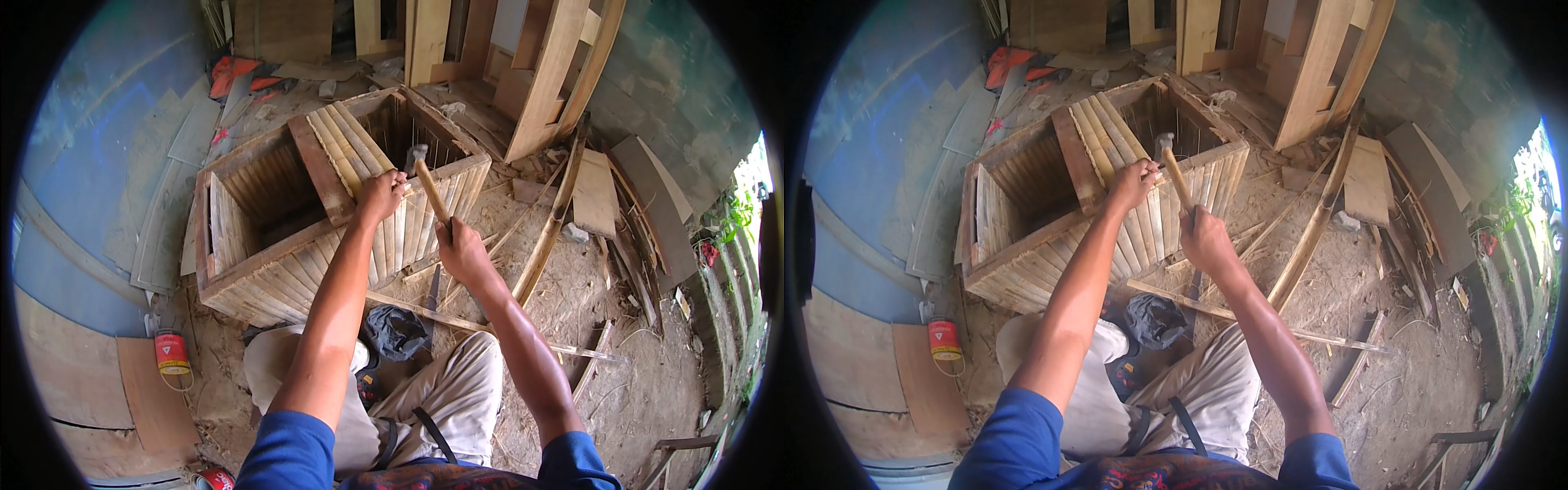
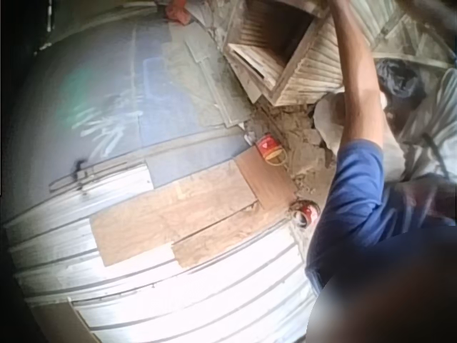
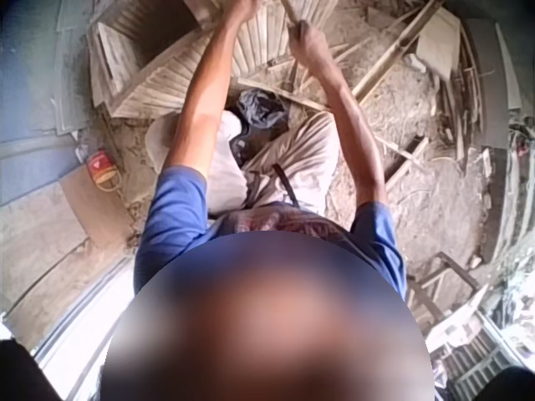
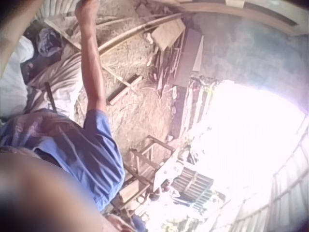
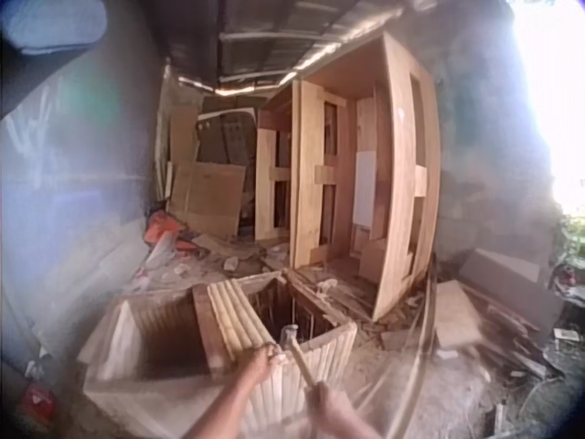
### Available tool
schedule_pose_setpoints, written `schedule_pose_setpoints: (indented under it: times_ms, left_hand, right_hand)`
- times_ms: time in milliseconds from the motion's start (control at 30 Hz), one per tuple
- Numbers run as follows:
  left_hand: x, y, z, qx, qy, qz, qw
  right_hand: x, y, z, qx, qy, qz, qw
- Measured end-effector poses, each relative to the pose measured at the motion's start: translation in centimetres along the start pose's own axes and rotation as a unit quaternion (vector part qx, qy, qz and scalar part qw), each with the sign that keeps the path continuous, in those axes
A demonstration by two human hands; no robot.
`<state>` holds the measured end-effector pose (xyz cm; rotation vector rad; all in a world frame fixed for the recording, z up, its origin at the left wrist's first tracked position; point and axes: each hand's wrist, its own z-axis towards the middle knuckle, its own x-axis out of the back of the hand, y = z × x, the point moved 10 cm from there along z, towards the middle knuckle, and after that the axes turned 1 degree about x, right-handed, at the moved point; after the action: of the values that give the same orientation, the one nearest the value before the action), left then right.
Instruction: The person cuts a wooden stick with a hand saw, then uses a knife to shave and smooth the stick. The person places the stick into a wooden structure and taps it into place with a hammer.
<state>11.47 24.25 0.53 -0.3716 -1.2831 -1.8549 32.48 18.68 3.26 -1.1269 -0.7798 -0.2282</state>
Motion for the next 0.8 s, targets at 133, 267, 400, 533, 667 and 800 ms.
schedule_pose_setpoints:
  times_ms: [133, 267, 400, 533, 667, 800]
  left_hand:
    - [0.0, -0.1, 0.1, -0.002, 0.005, -0.020, 1.000]
    - [-0.6, -1.2, 0.0, 0.057, -0.025, 0.023, 0.998]
    - [-0.2, 0.0, 0.0, 0.014, -0.019, -0.017, 1.000]
    - [-0.2, -0.1, 0.0, 0.026, -0.022, 0.001, 0.999]
    - [-0.2, -0.1, -0.1, 0.024, -0.021, -0.068, 0.997]
    - [-0.2, 0.2, -0.1, 0.022, -0.033, -0.014, 0.999]
  right_hand:
    - [0.4, 0.1, -0.1, 0.000, 0.020, 0.015, 1.000]
    - [0.2, -0.5, -0.2, 0.019, 0.005, 0.001, 1.000]
    - [0.3, -0.4, -0.1, 0.001, 0.010, 0.019, 1.000]
    - [0.5, -0.1, 0.1, 0.001, 0.012, 0.010, 1.000]
    - [0.1, 0.3, 0.2, 0.005, -0.003, 0.009, 1.000]
    - [0.4, -0.2, 0.2, 0.038, 0.029, 0.000, 0.999]
